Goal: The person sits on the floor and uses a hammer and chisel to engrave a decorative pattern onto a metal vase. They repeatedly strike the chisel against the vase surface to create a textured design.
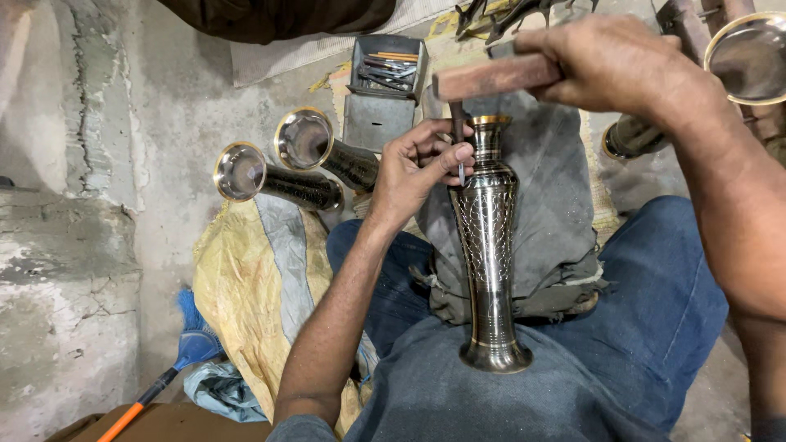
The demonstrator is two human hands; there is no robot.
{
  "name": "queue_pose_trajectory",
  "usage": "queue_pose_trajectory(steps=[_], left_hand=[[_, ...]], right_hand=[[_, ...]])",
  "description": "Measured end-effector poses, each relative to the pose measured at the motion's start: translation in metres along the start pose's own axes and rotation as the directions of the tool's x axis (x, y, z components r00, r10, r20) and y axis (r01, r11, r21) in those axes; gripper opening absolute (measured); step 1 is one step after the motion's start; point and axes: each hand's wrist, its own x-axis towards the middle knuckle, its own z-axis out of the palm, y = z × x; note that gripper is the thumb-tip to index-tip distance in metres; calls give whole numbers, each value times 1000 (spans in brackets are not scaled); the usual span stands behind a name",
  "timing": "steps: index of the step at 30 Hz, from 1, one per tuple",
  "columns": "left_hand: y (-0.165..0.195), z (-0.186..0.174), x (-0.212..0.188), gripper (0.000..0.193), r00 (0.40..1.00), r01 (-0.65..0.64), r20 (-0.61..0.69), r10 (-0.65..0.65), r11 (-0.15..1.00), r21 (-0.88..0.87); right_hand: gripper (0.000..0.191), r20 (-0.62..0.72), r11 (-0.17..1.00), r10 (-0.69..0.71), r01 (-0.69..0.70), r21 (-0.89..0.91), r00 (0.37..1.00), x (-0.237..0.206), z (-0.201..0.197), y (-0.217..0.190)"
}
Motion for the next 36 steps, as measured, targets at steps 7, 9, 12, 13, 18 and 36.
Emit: queue_pose_trajectory(steps=[7, 9, 12, 13, 18, 36], left_hand=[[-1, -3, -2, 37, 997, -64, 38, 62, 995, 80], [-1, -5, -1, 37, 996, -75, 61, 68, 991, 115], [-2, -8, 2, 36, 987, -114, 134, 93, 981, 159], [-3, -9, 4, 37, 984, -115, 152, 90, 981, 159], [-6, -16, 3, 34, 968, -199, 194, 161, 960, 195], [23, 23, 13, 36, 992, -128, 15, 128, 960, 249]], right_hand=[[34, -25, 990, 72, -69, 127, 997, -11, -8, -15], [33, -35, 989, 76, -71, 129, 997, -16, -9, -21], [36, -109, 1000, -16, 19, 24, 994, -25, -12, -26], [36, -142, 986, 11, 13, 168, 990, -28, -12, -28], [37, -177, 985, -38, 8, -171, 983, -35, -11, -37], [54, 108, 325, 295, -207, 923, 949, -41, 93, -24]])
